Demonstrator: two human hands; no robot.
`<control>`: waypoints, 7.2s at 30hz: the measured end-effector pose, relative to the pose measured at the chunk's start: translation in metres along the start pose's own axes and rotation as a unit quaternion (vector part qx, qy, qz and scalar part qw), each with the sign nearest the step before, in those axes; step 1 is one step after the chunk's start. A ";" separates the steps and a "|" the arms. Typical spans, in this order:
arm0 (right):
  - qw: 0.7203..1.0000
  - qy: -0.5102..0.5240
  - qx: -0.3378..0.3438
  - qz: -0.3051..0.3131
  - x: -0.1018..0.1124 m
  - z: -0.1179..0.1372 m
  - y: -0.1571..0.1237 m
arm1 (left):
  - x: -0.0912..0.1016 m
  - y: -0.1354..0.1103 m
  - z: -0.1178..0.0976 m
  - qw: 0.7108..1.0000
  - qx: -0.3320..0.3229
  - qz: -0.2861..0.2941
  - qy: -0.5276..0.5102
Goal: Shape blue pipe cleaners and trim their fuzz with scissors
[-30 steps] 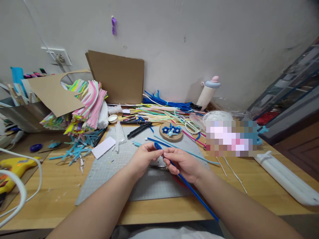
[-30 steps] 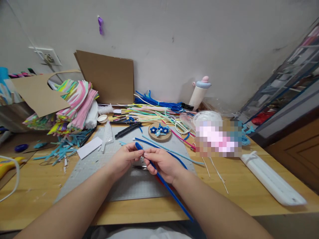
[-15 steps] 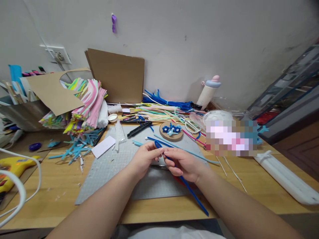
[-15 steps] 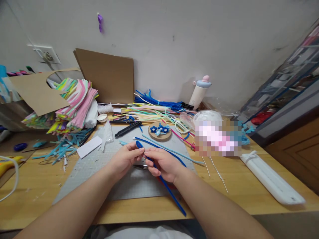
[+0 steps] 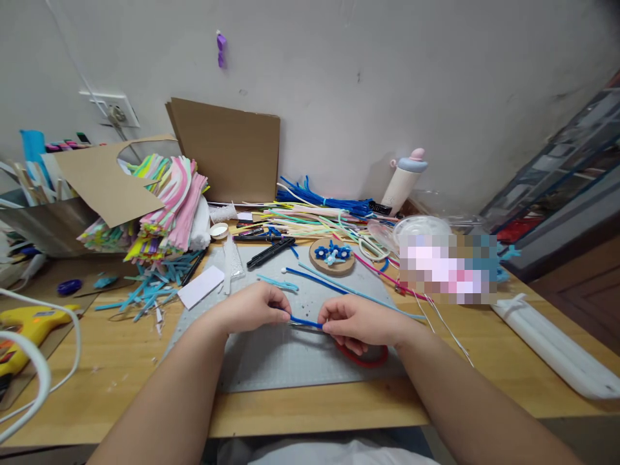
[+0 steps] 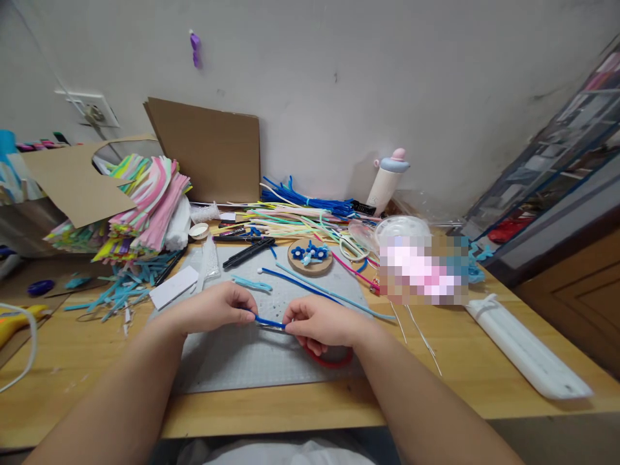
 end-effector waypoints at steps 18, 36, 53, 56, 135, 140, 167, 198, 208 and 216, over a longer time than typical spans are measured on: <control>0.875 -0.408 0.071 -0.250 -0.004 0.031 -0.002 | 0.047 -0.017 0.022 0.833 0.058 -0.271 -0.478; 0.981 0.022 0.014 -0.190 -0.022 -0.023 -0.047 | -0.003 -0.013 -0.010 0.851 0.043 -0.124 -0.509; 0.951 0.232 -0.072 -0.190 -0.044 -0.019 -0.038 | -0.009 -0.011 -0.013 0.902 0.015 -0.178 -0.392; 0.949 0.235 -0.081 -0.194 -0.044 -0.015 -0.037 | -0.011 -0.011 -0.013 0.920 0.029 -0.163 -0.356; 0.905 0.080 0.239 -0.344 0.032 0.037 -0.002 | -0.001 0.001 -0.001 0.938 -0.058 -0.304 -0.159; 0.863 0.321 0.244 -0.305 0.023 0.037 0.008 | -0.026 0.004 -0.009 0.958 -0.064 -0.177 -0.216; 0.782 -0.429 0.337 -0.303 -0.028 0.067 -0.003 | 0.002 -0.047 -0.017 0.967 -0.043 -0.249 -0.031; 0.890 -0.326 0.293 -0.125 -0.187 0.072 0.079 | -0.027 -0.224 0.114 0.722 -0.017 -0.593 0.356; 0.893 -0.313 0.307 -0.103 -0.182 0.068 0.079 | -0.027 -0.225 0.114 0.711 -0.006 -0.599 0.370; 0.890 -0.327 0.306 -0.082 -0.181 0.072 0.075 | -0.028 -0.225 0.117 0.715 -0.006 -0.602 0.357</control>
Point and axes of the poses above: each hand's wrist, its own y-axis towards the middle knuckle, its own x-axis out of the back of the hand, z = x × y, the point moved 5 cm from there along y, towards the middle knuckle, and after that the axes turned 7 degrees about -z, right-handed, at the moved point
